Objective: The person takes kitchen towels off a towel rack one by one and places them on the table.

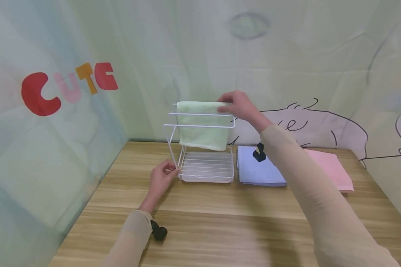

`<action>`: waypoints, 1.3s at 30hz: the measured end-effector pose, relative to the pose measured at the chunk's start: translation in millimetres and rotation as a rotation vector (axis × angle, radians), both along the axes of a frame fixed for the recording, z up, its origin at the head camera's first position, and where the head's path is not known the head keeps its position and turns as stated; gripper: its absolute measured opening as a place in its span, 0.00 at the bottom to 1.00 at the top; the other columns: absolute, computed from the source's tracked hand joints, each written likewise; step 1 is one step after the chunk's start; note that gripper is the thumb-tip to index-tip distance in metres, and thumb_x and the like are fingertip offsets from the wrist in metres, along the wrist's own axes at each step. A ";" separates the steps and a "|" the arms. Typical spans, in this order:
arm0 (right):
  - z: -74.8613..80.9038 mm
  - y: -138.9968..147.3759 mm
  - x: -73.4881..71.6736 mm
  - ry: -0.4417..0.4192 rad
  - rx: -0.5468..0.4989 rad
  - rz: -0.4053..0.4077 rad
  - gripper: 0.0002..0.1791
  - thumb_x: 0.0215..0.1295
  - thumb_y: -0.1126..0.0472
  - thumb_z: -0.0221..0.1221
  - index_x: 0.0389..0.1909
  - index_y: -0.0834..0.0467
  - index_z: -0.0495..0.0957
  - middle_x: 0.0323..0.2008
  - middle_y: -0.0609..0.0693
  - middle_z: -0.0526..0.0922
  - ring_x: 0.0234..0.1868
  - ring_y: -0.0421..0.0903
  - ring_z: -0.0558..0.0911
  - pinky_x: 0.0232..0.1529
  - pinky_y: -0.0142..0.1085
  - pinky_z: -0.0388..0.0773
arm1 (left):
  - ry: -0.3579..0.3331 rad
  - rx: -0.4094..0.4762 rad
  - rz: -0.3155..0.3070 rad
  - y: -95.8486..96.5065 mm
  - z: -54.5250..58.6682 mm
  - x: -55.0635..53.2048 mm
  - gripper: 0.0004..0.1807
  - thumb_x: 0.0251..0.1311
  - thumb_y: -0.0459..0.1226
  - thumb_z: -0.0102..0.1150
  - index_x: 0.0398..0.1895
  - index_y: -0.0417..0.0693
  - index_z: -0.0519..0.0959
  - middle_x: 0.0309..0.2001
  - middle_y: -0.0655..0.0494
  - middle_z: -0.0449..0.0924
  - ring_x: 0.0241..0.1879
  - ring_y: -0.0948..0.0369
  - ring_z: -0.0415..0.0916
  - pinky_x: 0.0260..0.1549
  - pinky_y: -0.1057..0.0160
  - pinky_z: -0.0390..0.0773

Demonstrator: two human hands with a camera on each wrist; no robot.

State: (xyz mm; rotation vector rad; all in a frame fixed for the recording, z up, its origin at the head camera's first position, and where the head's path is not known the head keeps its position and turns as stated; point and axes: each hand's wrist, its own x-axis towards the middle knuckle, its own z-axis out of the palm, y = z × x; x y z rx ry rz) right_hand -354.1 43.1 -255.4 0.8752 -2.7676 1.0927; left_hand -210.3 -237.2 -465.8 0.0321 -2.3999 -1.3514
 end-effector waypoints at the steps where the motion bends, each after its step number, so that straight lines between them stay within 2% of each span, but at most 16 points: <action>1: 0.0 -0.5 0.3 0.014 -0.001 -0.004 0.14 0.63 0.59 0.66 0.49 0.58 0.83 0.50 0.54 0.86 0.52 0.48 0.81 0.61 0.43 0.77 | 0.000 0.001 0.001 -0.1 -0.2 0.0 0.07 0.55 0.32 0.70 0.31 0.40 0.80 0.33 0.44 0.85 0.32 0.59 0.83 0.33 0.76 0.81; 10: -0.4 -4.3 0.9 0.154 0.006 -0.036 0.12 0.63 0.59 0.66 0.45 0.60 0.86 0.46 0.56 0.88 0.49 0.50 0.85 0.57 0.42 0.80 | -0.007 0.002 0.006 -2.0 1.5 0.3 0.07 0.54 0.31 0.70 0.30 0.40 0.80 0.33 0.44 0.85 0.30 0.63 0.81 0.33 0.76 0.81; 19: -4.5 -7.1 1.0 0.266 -0.010 -0.043 0.11 0.63 0.59 0.66 0.44 0.59 0.86 0.44 0.56 0.88 0.48 0.51 0.85 0.56 0.44 0.79 | -0.037 -0.006 0.013 -4.5 2.1 0.6 0.07 0.55 0.32 0.70 0.32 0.41 0.80 0.34 0.44 0.86 0.31 0.62 0.82 0.33 0.76 0.80; 26: -1.4 -2.6 -1.4 0.349 -0.033 0.003 0.11 0.62 0.60 0.66 0.44 0.61 0.86 0.40 0.57 0.88 0.45 0.51 0.85 0.51 0.43 0.79 | -0.024 0.006 0.010 -1.6 1.3 -1.0 0.07 0.54 0.32 0.71 0.30 0.41 0.80 0.33 0.44 0.85 0.30 0.62 0.82 0.32 0.75 0.81; 32: 18.1 4.8 -4.2 0.356 -0.026 0.038 0.11 0.61 0.62 0.67 0.43 0.61 0.86 0.39 0.57 0.88 0.43 0.50 0.84 0.46 0.40 0.78 | -0.029 0.020 0.006 3.3 0.2 -2.6 0.07 0.55 0.32 0.70 0.30 0.40 0.79 0.33 0.44 0.85 0.30 0.63 0.81 0.32 0.75 0.80; 39: 63.6 10.6 0.1 0.358 0.042 0.050 0.12 0.64 0.62 0.65 0.46 0.62 0.85 0.42 0.59 0.87 0.44 0.49 0.82 0.49 0.38 0.76 | -0.027 0.015 0.005 5.3 1.8 -2.2 0.07 0.54 0.31 0.70 0.30 0.40 0.79 0.33 0.44 0.85 0.30 0.62 0.81 0.31 0.75 0.80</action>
